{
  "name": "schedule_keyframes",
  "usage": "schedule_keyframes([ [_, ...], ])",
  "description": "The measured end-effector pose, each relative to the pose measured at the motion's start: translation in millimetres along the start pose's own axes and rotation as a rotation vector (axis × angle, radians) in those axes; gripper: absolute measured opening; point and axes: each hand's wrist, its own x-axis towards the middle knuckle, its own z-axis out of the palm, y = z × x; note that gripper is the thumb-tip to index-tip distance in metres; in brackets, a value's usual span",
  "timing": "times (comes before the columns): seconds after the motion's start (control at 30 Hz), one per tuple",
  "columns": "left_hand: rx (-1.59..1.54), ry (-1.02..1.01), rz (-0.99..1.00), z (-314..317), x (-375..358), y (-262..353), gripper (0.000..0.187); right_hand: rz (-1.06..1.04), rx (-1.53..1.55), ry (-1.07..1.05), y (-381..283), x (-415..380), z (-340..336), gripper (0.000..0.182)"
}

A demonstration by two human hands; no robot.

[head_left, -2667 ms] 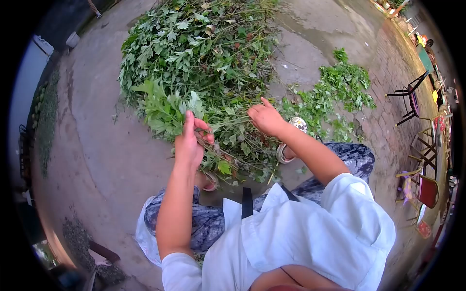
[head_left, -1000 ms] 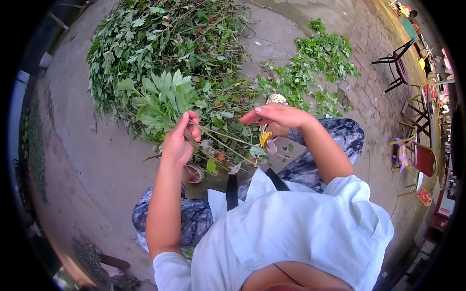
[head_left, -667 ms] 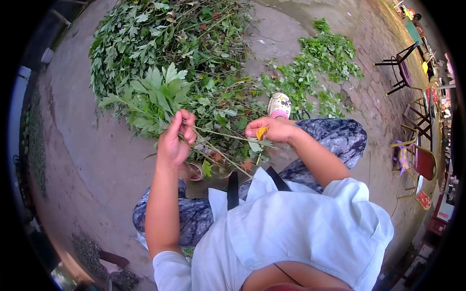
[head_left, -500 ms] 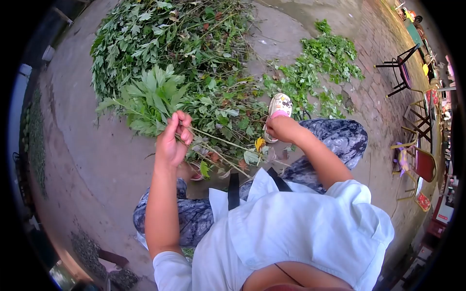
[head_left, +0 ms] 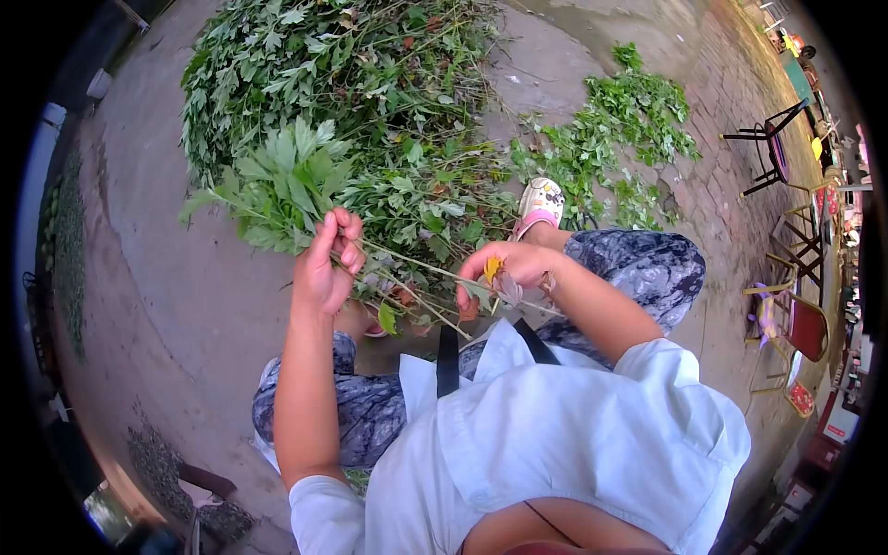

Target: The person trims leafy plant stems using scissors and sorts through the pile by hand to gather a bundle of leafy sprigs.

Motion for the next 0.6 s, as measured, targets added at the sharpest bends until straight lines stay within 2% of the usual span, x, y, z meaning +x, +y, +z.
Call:
schedule_keyframes([
  [0.07,0.007,0.004,0.002,-1.3,-1.8,0.7,0.018,0.015,-0.098,-0.051,4.0,-1.7,-12.3,0.03],
  [0.13,0.012,0.012,0.006,-4.4,-4.0,1.6,0.018,0.128,-0.07,0.119,-2.8,-5.9,-12.5,0.023],
  [0.17,0.01,0.024,0.001,-6.2,-5.1,2.0,0.019,0.133,-0.071,0.117,-4.2,-7.2,-14.9,0.023],
  [0.27,0.035,0.061,-0.019,-4.8,-7.6,-0.5,0.019,0.215,-0.254,0.385,-7.2,-13.8,-21.6,0.013],
  [0.3,0.065,0.083,-0.035,-3.9,-8.3,-1.6,0.018,0.217,-0.255,0.383,-4.7,-14.7,-24.7,0.013],
  [0.37,0.074,0.108,-0.027,-6.0,-8.7,-2.7,0.018,0.134,-0.258,0.56,3.3,-15.8,-34.3,0.011],
  [0.4,0.085,0.132,-0.018,-7.0,-8.9,-2.7,0.019,0.167,-0.234,0.692,3.8,-19.7,-37.0,0.017],
  [0.43,0.084,0.132,-0.012,-6.6,-9.6,-0.1,0.019,0.167,-0.24,0.689,5.9,-24.6,-44.7,0.017],
  [0.5,0.169,0.257,-0.028,-5.4,-12.5,7.5,0.019,0.734,-1.524,0.526,12.2,-32.9,-62.6,0.024],
  [0.53,0.168,0.26,-0.025,-8.1,-13.7,9.9,0.019,0.733,-1.527,0.521,17.4,-36.2,-66.1,0.024],
  [0.6,0.213,0.289,-0.079,-14.5,-14.6,15.1,0.02,1.18,-1.859,0.396,24.9,-39.3,-66.3,0.03],
])
